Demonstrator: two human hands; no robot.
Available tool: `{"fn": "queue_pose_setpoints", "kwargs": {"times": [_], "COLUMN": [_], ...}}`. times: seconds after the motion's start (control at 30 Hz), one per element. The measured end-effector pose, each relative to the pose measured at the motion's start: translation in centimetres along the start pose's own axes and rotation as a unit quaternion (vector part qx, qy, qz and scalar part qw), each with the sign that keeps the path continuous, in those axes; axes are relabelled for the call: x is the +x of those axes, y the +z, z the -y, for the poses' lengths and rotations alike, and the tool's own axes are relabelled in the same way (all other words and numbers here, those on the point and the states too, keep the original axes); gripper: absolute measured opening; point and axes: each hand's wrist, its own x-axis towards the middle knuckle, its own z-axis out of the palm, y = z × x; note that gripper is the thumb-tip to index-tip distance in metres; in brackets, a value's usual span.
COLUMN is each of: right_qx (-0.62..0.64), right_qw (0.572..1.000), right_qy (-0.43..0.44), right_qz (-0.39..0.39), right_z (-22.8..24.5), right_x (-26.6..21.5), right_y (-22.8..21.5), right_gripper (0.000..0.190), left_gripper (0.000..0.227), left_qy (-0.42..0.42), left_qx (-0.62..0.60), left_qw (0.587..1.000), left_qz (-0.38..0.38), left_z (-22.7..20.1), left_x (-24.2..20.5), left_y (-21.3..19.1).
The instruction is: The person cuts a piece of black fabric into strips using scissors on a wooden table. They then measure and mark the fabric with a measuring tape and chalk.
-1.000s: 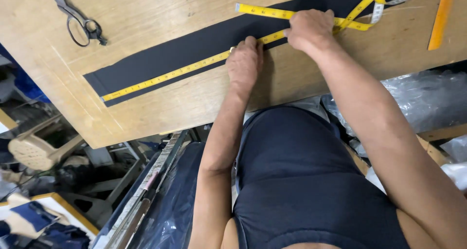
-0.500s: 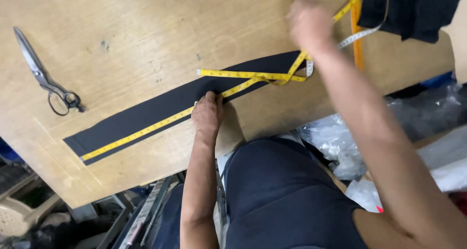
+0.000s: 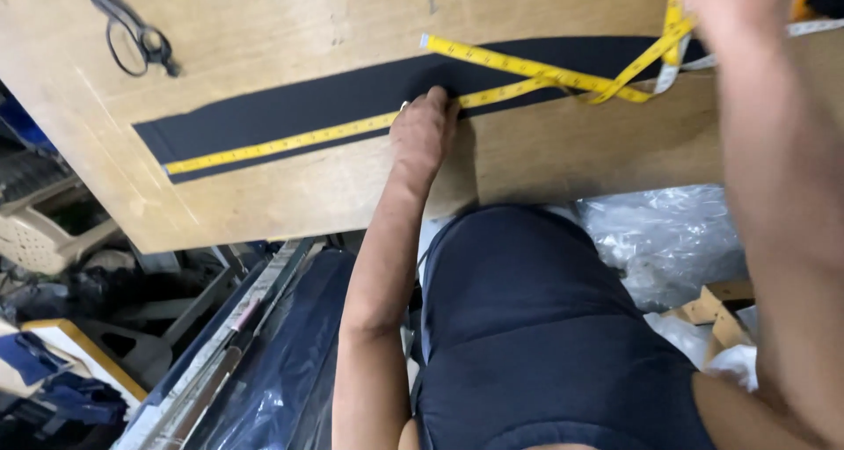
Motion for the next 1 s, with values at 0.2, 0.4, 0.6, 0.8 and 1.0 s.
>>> {"fn": "queue_pose_setpoints", "kwargs": {"times": [0.2, 0.4, 0.6, 0.8, 1.0], "right_qx": [0.041, 0.061, -0.072, -0.098, -0.142], "right_qw": [0.987, 0.984, 0.987, 0.983, 0.984], "right_qy": [-0.062, -0.164, -0.141, -0.150, -0.107], "right_qz": [0.139, -0.019, -0.027, -0.036, -0.014], "right_z": [7.4, 5.5, 6.6, 7.2, 10.4], "right_x": [-10.2, -11.1, -11.0, -11.2, -11.0], "right_y": [8.3, 17.9, 18.6, 18.7, 17.5], "right_gripper": [0.018, 0.020, 0.027, 0.026, 0.031], "left_gripper": [0.026, 0.026, 0.024, 0.025, 0.023], "left_qy": [0.031, 0.028, 0.047, 0.051, 0.052], "left_qx": [-0.027, -0.010, 0.000, 0.037, 0.026], "left_qw": [0.999, 0.999, 0.999, 0.998, 0.998], "left_qz": [-0.017, 0.014, 0.001, 0.013, -0.038], "left_z": [0.2, -0.4, 0.2, 0.1, 0.2], "left_x": [0.3, -0.1, 0.5, 0.4, 1.2], "left_y": [0.4, -0.5, 0.4, 0.4, 2.3]}}
